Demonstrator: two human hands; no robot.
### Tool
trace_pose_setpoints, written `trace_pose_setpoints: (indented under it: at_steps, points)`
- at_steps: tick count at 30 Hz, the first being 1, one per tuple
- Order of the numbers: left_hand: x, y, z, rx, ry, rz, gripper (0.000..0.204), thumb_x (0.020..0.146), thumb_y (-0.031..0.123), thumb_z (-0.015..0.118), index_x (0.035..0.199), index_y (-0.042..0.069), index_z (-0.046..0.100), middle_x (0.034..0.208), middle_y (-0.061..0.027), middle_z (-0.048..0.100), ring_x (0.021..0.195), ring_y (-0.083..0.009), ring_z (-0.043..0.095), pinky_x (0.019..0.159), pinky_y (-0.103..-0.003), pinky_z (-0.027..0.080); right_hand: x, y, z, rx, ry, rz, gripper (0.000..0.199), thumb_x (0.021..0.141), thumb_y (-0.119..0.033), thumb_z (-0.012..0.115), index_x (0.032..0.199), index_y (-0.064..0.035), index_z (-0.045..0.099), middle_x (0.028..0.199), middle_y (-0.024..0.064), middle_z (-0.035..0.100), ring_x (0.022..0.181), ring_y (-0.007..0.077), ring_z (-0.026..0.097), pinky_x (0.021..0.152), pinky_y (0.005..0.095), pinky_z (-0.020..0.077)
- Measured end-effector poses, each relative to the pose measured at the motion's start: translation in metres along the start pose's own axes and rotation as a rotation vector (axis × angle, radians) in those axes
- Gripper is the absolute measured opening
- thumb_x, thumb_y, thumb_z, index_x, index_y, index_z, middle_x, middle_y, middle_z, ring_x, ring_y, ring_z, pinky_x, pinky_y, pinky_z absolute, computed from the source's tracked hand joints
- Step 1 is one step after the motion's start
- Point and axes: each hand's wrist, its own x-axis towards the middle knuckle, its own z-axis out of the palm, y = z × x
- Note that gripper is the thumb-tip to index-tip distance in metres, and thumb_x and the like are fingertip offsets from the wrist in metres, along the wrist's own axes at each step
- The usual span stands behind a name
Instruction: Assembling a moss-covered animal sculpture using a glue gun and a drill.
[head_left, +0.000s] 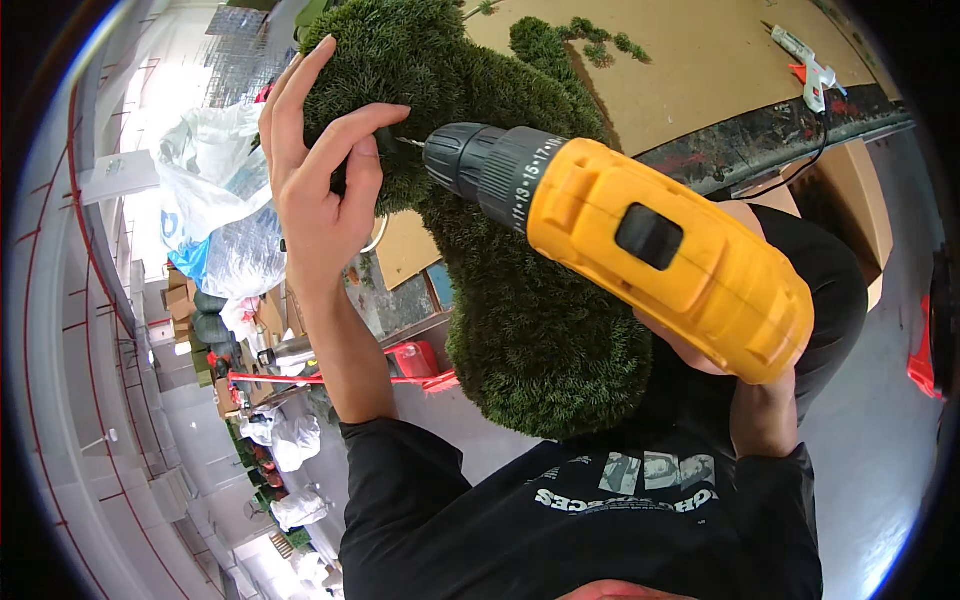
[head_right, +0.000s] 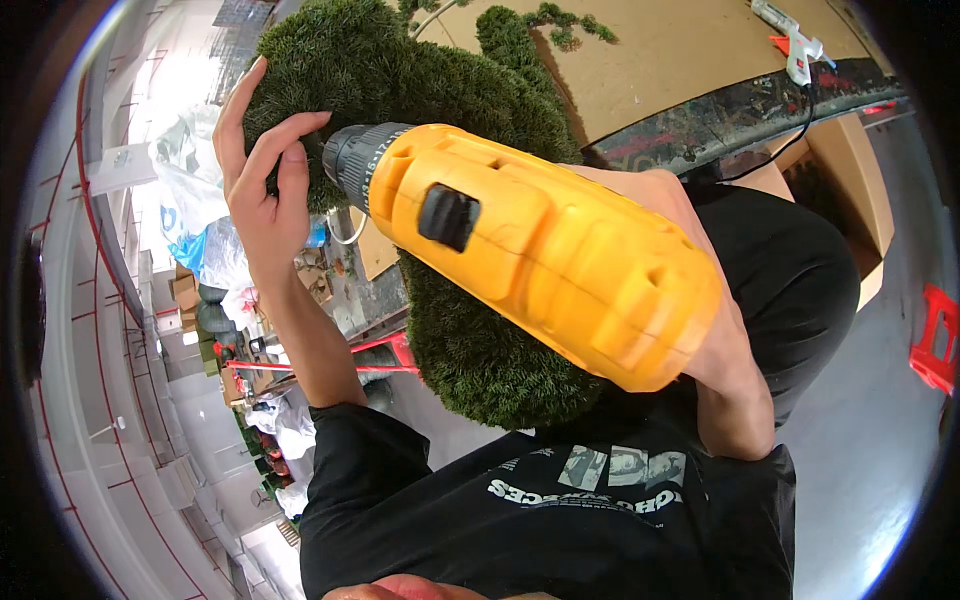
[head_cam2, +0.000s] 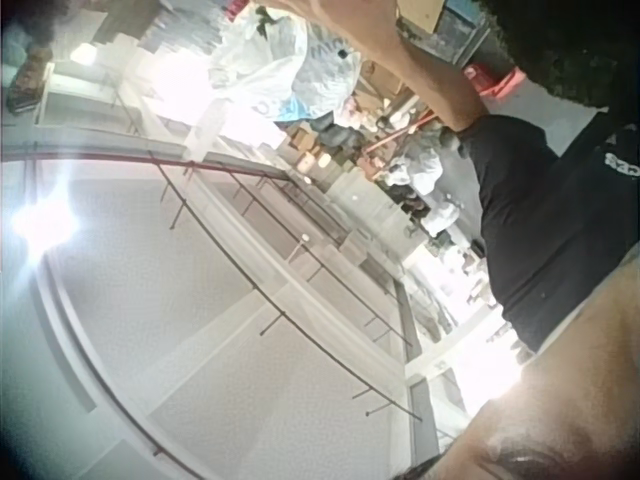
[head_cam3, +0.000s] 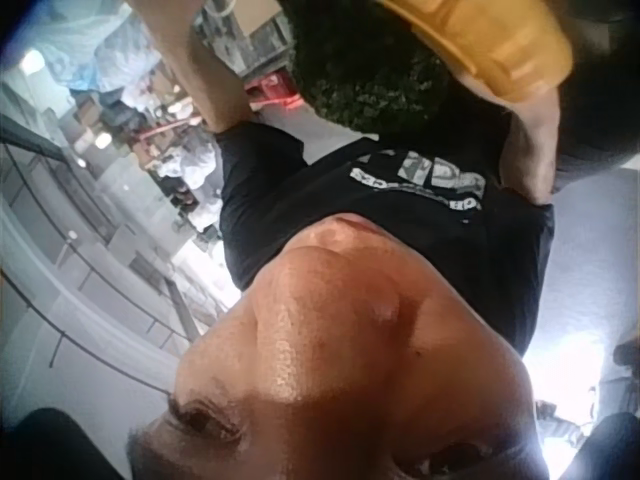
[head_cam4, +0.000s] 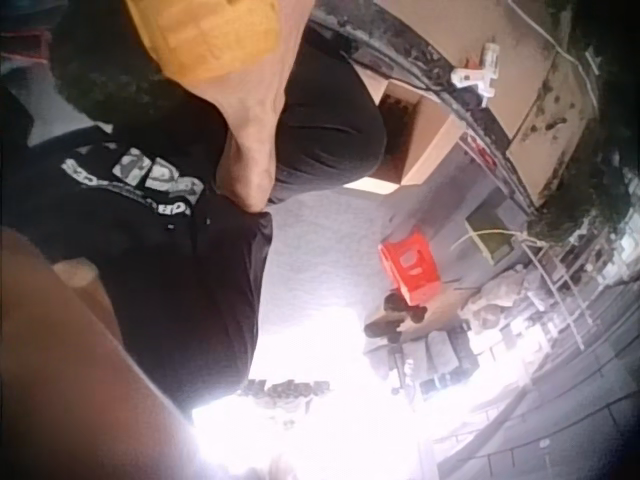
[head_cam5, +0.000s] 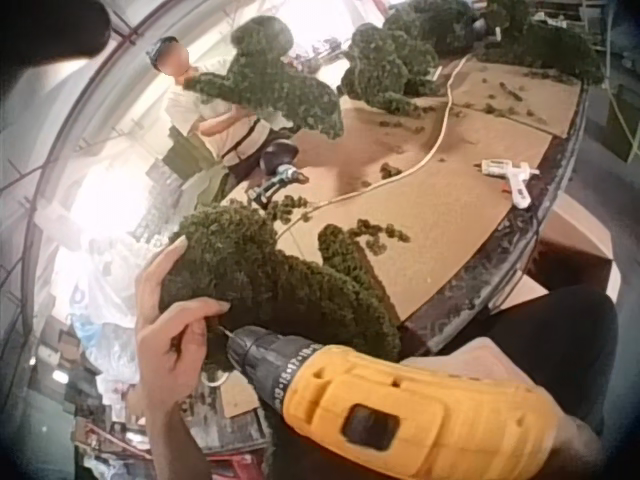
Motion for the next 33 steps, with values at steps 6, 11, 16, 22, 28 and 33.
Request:
trace_pose_setpoints:
  at_steps: [6, 11, 16, 22, 28, 33]
  points:
    - [-0.001, -0.001, 0.0, 0.0, -0.004, -0.01, 0.029, 0.079, 0.0, 0.064, 0.098, 0.013, 0.082, 0.147, -0.0187, 0.058, 0.137, -0.039, 0.049, 0.115, -0.05, 0.035, 0.033, 0.031, 0.019, 0.523, 0.052, -0.274, 0.048, 0.074, -0.02, 0.082, 0.111, 0.0046, 0.065, 0.091, 0.009, 0.07, 0.076, 0.0115, 0.057, 0.075, 0.0285, 0.0505]
    - [-0.002, -0.003, 0.001, -0.003, -0.001, 0.003, 0.029, 0.079, 0.001, 0.064, 0.099, 0.014, 0.082, 0.147, -0.019, 0.058, 0.138, -0.0389, 0.049, 0.115, -0.05, 0.035, 0.016, 0.03, 0.006, 0.101, -0.073, 0.056, 0.043, 0.082, -0.008, 0.084, 0.124, -0.0097, 0.071, 0.125, 0.012, 0.07, 0.116, 0.0284, 0.066, 0.099, 0.0407, 0.0505]
    - [-0.001, -0.001, 0.002, -0.015, 0.015, -0.007, 0.029, 0.08, 0.002, 0.064, 0.099, 0.014, 0.082, 0.147, -0.0189, 0.057, 0.138, -0.0386, 0.049, 0.115, -0.05, 0.033, -0.001, 0.056, 0.014, 0.023, 0.256, -0.184, 0.052, 0.077, -0.008, 0.086, 0.126, -0.0097, 0.071, 0.126, 0.0124, 0.069, 0.116, 0.0387, 0.063, 0.098, 0.045, 0.0482]
    - [-0.003, -0.003, 0.001, -0.005, 0.004, 0.002, 0.029, 0.08, 0.003, 0.063, 0.099, 0.014, 0.082, 0.147, -0.0191, 0.058, 0.138, -0.0384, 0.049, 0.115, -0.05, 0.034, -0.001, 0.048, 0.015, -0.057, 0.219, -0.163, 0.054, 0.076, -0.008, 0.087, 0.127, -0.0103, 0.07, 0.127, 0.0124, 0.069, 0.117, 0.0361, 0.062, 0.098, 0.0423, 0.0478]
    - [-0.003, -0.004, 0.003, -0.003, 0.019, 0.023, 0.028, 0.081, 0.004, 0.064, 0.1, 0.014, 0.082, 0.147, -0.0191, 0.058, 0.137, -0.0383, 0.05, 0.114, -0.049, 0.034, -0.001, 0.053, 0.023, 0.016, 0.254, -0.179, 0.059, 0.075, -0.006, 0.087, 0.13, -0.0107, 0.068, 0.128, 0.0109, 0.067, 0.119, 0.0343, 0.062, 0.1, 0.0405, 0.0475]
    - [-0.004, -0.005, 0.004, 0.049, 0.022, 0.049, 0.025, 0.097, 0.016, 0.058, 0.103, 0.01, 0.082, 0.148, -0.0189, 0.057, 0.138, -0.034, 0.05, 0.115, -0.045, 0.035, -0.005, 0.049, 0.022, -0.001, 0.236, -0.09, 0.058, 0.075, -0.006, 0.087, 0.13, -0.0106, 0.068, 0.13, 0.0113, 0.067, 0.119, 0.0338, 0.062, 0.101, 0.0403, 0.0471]
